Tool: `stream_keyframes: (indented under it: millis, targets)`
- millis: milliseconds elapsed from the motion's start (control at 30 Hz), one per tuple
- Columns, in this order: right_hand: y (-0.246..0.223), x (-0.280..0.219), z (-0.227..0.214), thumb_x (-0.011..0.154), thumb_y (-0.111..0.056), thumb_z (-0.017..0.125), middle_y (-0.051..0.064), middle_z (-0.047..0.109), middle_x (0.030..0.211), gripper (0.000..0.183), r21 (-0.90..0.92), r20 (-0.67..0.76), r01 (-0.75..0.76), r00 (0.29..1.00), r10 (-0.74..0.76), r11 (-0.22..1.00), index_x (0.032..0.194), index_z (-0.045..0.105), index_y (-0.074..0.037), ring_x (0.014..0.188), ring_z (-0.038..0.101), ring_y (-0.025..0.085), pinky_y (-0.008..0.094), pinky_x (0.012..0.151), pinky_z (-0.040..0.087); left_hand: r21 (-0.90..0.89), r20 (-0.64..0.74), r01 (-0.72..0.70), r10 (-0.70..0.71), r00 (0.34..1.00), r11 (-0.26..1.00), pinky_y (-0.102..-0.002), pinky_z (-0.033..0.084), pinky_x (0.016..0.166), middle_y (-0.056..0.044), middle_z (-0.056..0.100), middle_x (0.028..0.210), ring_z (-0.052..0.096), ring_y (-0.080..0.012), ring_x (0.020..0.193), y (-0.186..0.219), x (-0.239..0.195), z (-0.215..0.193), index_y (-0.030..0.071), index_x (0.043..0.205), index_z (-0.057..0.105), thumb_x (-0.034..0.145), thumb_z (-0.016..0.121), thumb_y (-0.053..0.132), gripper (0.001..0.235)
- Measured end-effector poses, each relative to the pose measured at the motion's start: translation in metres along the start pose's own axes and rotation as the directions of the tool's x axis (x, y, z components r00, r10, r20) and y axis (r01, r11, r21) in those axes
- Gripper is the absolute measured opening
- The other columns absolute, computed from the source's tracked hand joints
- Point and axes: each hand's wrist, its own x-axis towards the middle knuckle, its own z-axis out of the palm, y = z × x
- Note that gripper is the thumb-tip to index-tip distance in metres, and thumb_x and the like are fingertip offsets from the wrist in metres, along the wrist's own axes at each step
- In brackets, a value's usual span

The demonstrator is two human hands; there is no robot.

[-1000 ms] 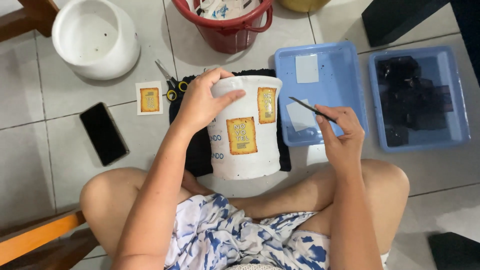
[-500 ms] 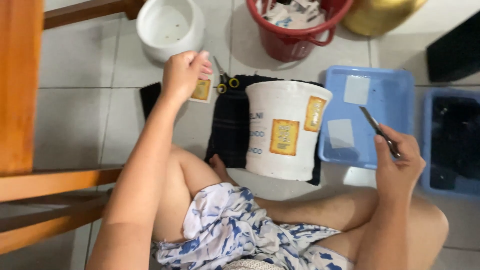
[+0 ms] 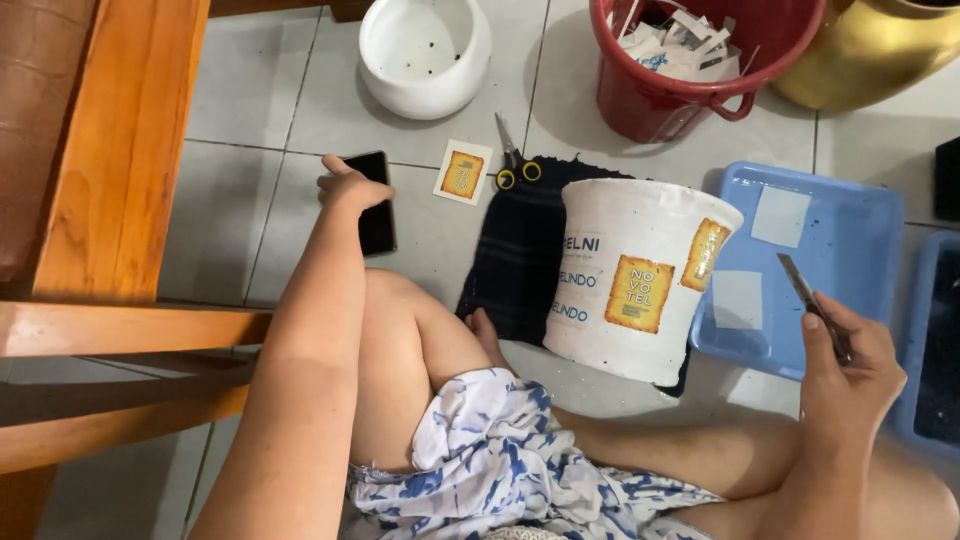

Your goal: Applying decorative labels to a white cylindrical container using a craft tool for precision placement and smoothing.

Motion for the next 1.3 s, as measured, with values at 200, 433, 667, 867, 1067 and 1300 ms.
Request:
stream_keyframes:
  millis: [200,433,667,867,1067,1300]
  targets:
    - [0.006,-0.003,0.0,0.105,0.001,0.061,0.015,0.057,0.11,0.02,-0.043,-0.012,0.0,1.0,0.0,0.999,0.125,0.062,0.004,0.098,0.055,0.022,0.031,0.085,0.045,0.056,0.002,0.022,-0.022,1.0,0.998,-0.04,0.045,0.089,-0.007,0.027,0.121,0.033,-0.0223,0.119,0.003,-0.007,0.001,0.017,0.115,0.019,0.066,0.075,0.036,0.077]
    - [-0.001,0.0,0.007,0.101,0.001,0.061,0.015,0.056,0.11,0.021,-0.016,0.001,-0.051,0.999,0.051,0.999,0.122,0.061,0.003,0.099,0.054,0.021,0.028,0.085,0.045,0.166,-0.021,0.037,-0.034,0.999,0.985,-0.034,0.042,0.081,-0.006,0.024,0.116,0.037,-0.023,0.104,0.015,-0.001,0.012,0.018,0.108,0.019,0.07,0.065,0.031,0.061]
    - [-0.006,-0.001,0.005,0.102,-0.003,0.06,0.012,0.056,0.108,0.02,-0.011,-0.011,-0.099,0.995,0.099,0.995,0.122,0.061,-0.001,0.098,0.053,0.018,0.027,0.084,0.044,0.204,-0.042,0.076,-0.069,0.997,0.976,-0.034,0.031,0.089,-0.004,0.025,0.12,0.042,-0.0226,0.099,0.02,-0.004,0.012,0.019,0.109,0.02,0.071,0.061,0.024,0.056]
    - [0.001,0.002,0.009,0.102,-0.004,0.061,0.014,0.057,0.109,0.02,0.013,-0.007,-0.045,0.999,0.045,0.999,0.121,0.062,0.0,0.102,0.056,0.02,0.027,0.087,0.046,0.299,-0.161,-0.774,0.829,0.536,0.559,-0.049,0.037,0.085,-0.017,0.041,0.126,0.04,-0.037,0.112,0.035,0.015,0.066,0.004,0.126,0.03,0.08,0.066,0.028,0.063]
    - [0.009,0.0,0.008,0.103,0.006,0.062,0.015,0.057,0.108,0.021,-0.039,0.008,0.021,1.0,-0.021,0.999,0.124,0.062,0.005,0.098,0.054,0.021,0.03,0.089,0.043,0.246,0.315,-0.727,0.656,0.686,0.642,-0.045,0.051,0.077,-0.019,0.064,0.103,0.061,-0.0381,0.098,0.043,-0.121,0.111,0.006,0.103,0.064,0.089,0.052,0.023,0.025]
    - [-0.009,0.0,0.009,0.106,0.006,0.059,0.016,0.056,0.113,0.02,-0.006,-0.013,-0.028,1.0,0.027,1.0,0.126,0.061,0.007,0.103,0.053,0.021,0.031,0.091,0.045,-0.336,-0.344,-0.919,0.881,0.325,0.207,-0.025,0.054,0.061,0.004,0.068,0.058,0.066,-0.0079,0.052,0.113,-0.138,0.071,0.012,0.075,0.071,0.084,0.057,0.023,0.02]
